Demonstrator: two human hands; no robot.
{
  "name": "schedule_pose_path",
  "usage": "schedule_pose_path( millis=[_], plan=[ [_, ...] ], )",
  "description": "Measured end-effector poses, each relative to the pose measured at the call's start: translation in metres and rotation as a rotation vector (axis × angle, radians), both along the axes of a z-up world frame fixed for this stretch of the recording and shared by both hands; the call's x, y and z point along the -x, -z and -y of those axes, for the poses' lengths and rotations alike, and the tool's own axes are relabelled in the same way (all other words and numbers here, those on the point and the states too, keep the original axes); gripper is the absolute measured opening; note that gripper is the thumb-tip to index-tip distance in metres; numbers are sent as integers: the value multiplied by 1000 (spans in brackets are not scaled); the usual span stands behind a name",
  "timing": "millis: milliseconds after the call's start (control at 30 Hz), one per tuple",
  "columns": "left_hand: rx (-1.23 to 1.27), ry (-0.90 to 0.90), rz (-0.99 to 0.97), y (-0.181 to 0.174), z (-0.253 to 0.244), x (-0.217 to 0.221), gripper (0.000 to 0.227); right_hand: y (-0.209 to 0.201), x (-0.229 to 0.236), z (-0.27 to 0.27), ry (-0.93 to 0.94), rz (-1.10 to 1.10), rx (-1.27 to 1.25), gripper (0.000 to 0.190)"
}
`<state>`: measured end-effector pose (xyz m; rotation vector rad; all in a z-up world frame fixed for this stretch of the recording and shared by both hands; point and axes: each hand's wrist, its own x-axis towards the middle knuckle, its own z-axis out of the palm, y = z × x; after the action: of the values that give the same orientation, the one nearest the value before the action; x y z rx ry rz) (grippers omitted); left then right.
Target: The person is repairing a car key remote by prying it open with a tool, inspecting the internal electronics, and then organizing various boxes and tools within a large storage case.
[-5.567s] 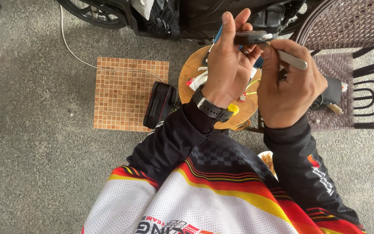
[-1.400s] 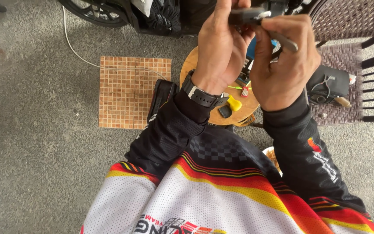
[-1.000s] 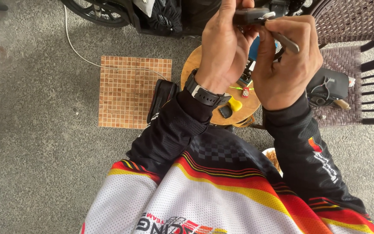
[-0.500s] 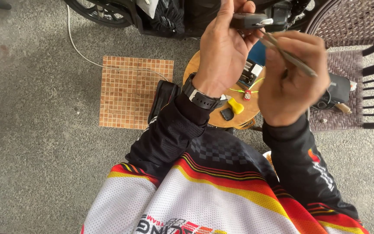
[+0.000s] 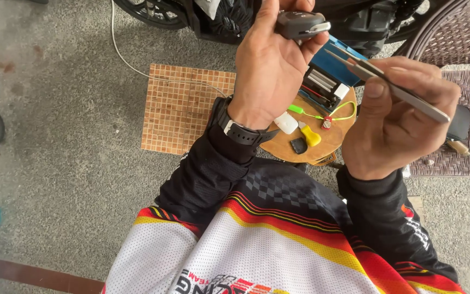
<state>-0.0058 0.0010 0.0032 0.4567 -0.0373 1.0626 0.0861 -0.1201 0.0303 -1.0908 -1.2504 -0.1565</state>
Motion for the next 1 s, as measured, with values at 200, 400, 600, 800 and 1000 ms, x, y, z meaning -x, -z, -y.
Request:
schedule_pose_path(
  millis=[200,400,600,800,1000],
  plan=[
    [17,-54,8,-1,0,1,28,1,1,-7,-70,-37,-15,13],
    [18,-67,9,-2,1,1,26,-1,6,-6,-118,-94,8,14],
    [-9,-59,16,-3,1,-4,24,1,4,-9,-109,-103,-17,12],
    [19,-69,-1,-2,2,-7,23,2,5,-27,-64,-73,-128,9],
    [-46,-82,-45,-9,9,-5,29,4,8,-36,-42,3,-84,10]
  ],
)
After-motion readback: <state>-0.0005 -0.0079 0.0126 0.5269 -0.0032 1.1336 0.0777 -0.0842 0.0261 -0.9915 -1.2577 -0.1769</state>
